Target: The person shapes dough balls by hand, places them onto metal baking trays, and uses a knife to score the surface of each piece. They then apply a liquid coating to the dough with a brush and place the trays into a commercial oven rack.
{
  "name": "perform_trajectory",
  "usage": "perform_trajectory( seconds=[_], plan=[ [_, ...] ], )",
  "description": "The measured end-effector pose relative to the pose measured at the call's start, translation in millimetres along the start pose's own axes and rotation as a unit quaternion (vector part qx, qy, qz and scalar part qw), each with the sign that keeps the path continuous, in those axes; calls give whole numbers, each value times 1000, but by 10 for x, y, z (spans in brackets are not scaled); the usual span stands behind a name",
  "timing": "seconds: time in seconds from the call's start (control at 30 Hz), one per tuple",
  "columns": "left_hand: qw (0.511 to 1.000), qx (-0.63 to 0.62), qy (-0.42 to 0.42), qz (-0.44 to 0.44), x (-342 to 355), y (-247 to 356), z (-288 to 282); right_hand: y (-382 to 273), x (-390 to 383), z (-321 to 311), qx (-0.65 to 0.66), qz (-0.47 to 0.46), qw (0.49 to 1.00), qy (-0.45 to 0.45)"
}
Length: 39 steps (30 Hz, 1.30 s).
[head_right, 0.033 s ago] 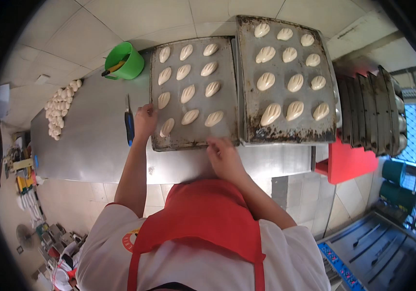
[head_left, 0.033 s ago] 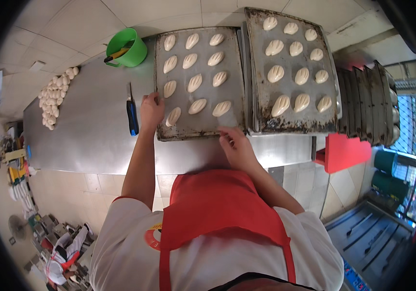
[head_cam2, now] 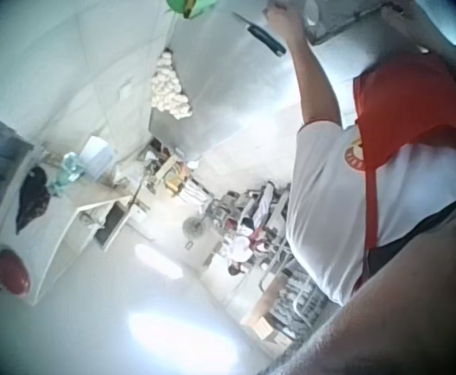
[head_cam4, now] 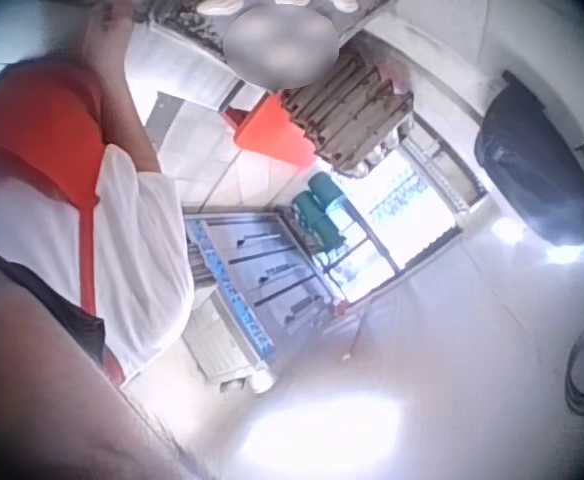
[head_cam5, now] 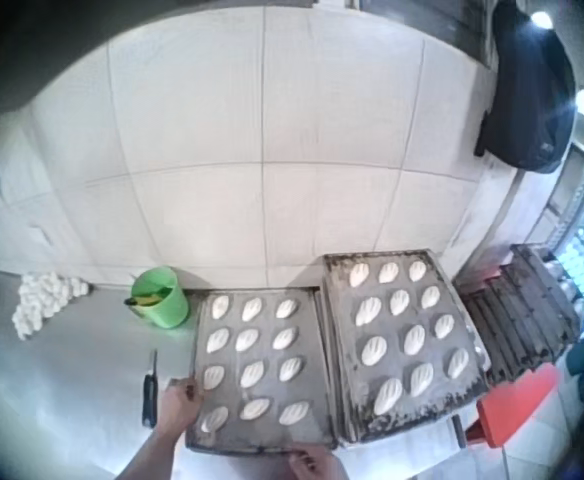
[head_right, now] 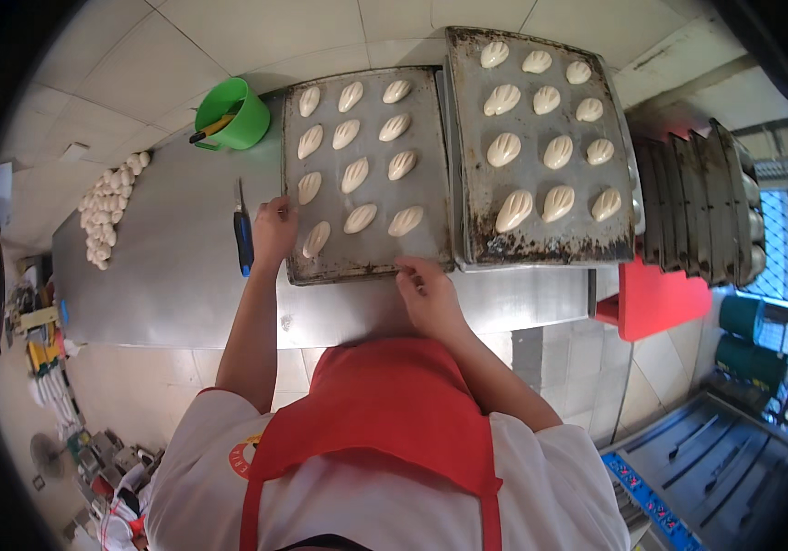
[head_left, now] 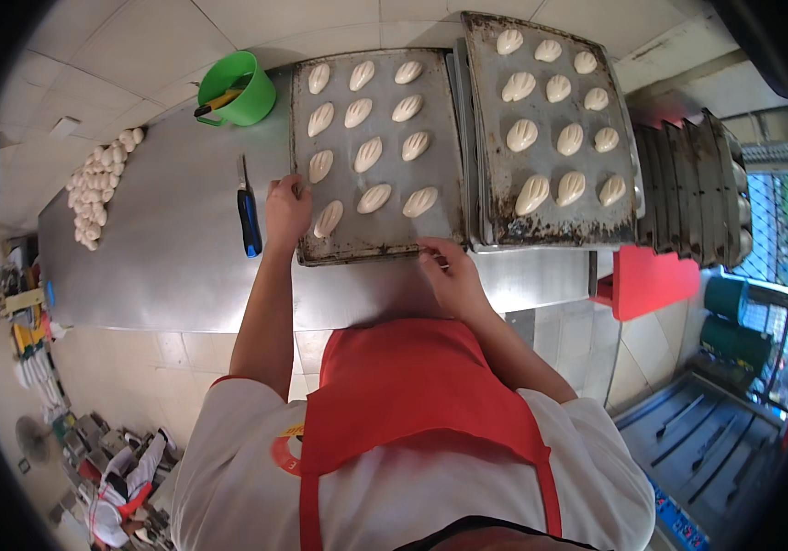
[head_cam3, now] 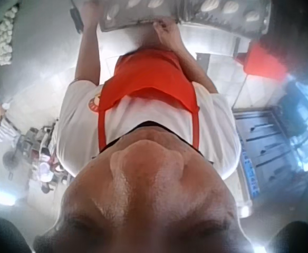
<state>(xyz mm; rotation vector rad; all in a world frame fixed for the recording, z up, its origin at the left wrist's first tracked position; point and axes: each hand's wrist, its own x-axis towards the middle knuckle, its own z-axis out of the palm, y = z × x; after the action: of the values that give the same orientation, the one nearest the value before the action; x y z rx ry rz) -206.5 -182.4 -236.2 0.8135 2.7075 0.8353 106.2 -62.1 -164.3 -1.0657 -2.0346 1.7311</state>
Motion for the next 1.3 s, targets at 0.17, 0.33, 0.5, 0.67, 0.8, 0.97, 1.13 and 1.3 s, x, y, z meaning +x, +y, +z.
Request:
perform_trajectory(
  seconds=[0.17,0.33,0.5,0.67,0.8,0.97,1.13,1.3],
  plan=[
    [978,-205,-18,31,-624,-35,-215,802,-256,248,100,189,970,119],
    [942,-318,-91,56,-1255,-256,-414,719,-108,454,304,243,902,190],
    [893,-405,-197,7,-1602,-283,-300,803,-63,646,395,256,855,220],
    [639,-598,-386,-292,-1633,-129,4,717,-18,807,468,262,813,226],
    [500,-700,-337,-382,-1649,19,121,699,-49,822,494,257,804,208],
    [462,-730,-310,-397,-1697,-96,106,644,-29,929,614,226,729,202],
    [601,-675,-210,-373,-1659,-269,-142,680,-81,1065,675,178,700,153],
    [788,-582,22,-200,-1014,-831,-404,523,-89,1166,672,194,691,180]
  ],
)
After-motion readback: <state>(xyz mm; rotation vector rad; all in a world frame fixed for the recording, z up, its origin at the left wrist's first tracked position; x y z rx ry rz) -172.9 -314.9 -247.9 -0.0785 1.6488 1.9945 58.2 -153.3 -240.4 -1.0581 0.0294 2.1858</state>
